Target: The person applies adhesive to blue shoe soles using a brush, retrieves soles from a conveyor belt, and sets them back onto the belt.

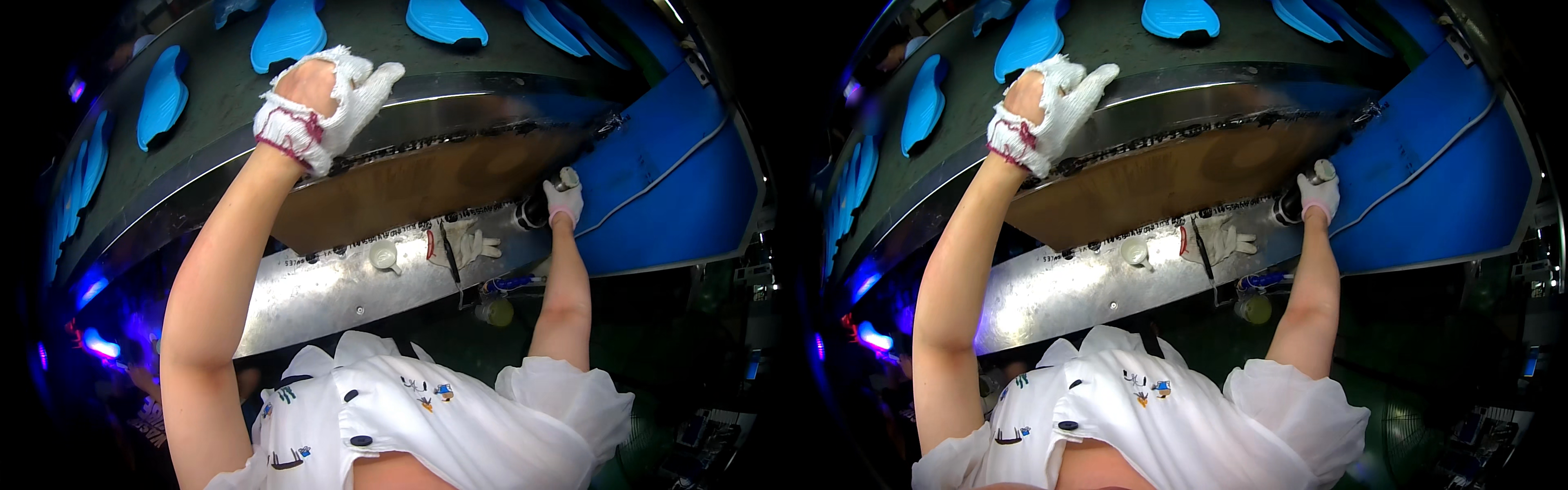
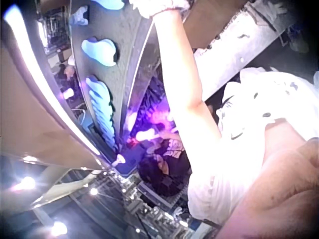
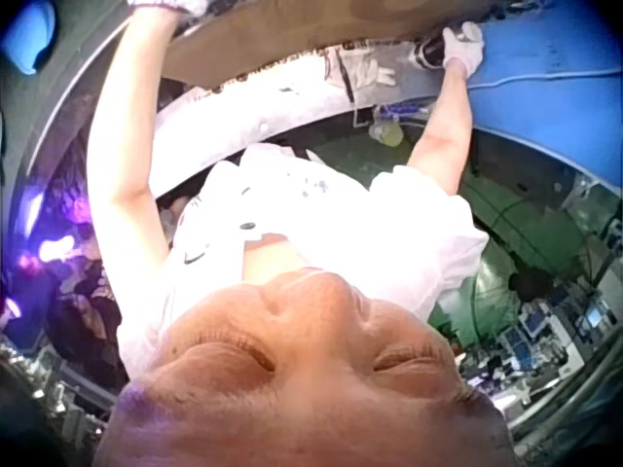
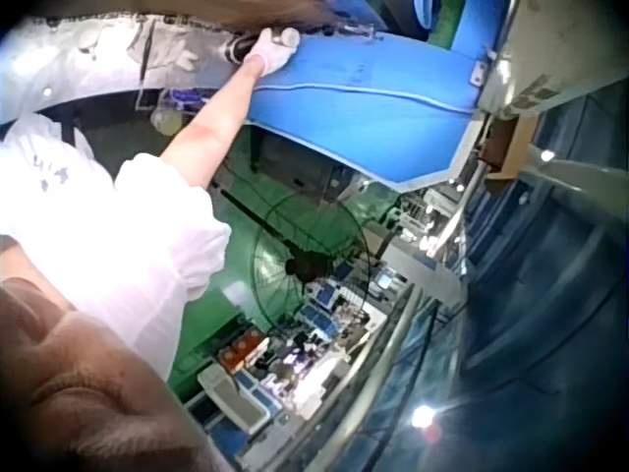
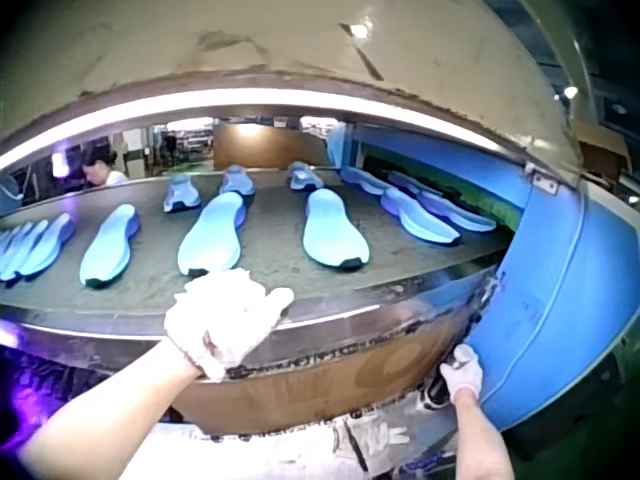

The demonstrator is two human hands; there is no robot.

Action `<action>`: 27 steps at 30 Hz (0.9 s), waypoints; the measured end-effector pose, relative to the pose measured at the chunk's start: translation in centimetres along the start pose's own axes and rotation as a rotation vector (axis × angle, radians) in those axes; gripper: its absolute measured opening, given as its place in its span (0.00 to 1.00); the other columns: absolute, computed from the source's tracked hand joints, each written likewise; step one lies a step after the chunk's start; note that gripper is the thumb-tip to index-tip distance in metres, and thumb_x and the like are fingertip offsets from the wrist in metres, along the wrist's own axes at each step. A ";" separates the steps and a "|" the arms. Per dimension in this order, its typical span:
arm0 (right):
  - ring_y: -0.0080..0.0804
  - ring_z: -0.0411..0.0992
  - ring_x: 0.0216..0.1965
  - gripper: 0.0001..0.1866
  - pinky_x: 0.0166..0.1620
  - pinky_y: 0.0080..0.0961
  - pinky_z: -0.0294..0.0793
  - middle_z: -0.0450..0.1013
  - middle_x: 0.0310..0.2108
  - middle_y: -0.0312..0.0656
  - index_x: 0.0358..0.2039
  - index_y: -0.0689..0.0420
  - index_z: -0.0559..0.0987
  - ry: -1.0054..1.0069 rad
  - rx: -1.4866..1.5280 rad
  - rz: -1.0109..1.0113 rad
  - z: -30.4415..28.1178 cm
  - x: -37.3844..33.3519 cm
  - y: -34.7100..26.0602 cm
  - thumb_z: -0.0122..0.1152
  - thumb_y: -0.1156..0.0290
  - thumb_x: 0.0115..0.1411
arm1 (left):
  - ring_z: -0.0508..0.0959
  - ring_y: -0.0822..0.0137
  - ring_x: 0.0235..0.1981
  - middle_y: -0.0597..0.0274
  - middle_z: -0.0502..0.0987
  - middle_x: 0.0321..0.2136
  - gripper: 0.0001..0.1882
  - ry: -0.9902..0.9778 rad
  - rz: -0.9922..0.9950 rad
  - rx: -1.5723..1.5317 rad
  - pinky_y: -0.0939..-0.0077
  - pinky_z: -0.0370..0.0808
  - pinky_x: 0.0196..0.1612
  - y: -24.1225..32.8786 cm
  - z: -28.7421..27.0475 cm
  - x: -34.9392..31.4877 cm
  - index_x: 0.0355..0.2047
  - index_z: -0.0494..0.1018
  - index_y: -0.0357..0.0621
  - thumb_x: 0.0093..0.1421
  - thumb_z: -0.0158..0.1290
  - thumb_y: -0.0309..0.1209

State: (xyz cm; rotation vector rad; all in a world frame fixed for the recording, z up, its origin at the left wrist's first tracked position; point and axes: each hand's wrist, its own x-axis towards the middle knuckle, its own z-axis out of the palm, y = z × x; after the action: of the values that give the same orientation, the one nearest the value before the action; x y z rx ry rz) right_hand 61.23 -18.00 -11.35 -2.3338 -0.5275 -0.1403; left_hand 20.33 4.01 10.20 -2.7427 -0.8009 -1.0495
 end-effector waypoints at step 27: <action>0.51 0.81 0.46 0.41 0.51 0.38 0.80 0.80 0.45 0.61 0.46 0.66 0.84 -1.404 -0.938 -0.808 6.7 -22.9 -15.4 0.69 0.43 0.40 | 0.85 0.53 0.46 0.52 0.85 0.44 0.15 -0.145 -0.183 -0.111 0.58 0.80 0.50 0.2 1.1 0.9 0.40 0.85 0.47 0.65 0.51 0.38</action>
State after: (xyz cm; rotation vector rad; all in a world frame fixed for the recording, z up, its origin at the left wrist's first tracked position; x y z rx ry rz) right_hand 33.73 -10.95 -12.11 -2.5253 -2.4791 1.1973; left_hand 21.66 4.57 9.97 -2.9113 -1.0629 -0.9602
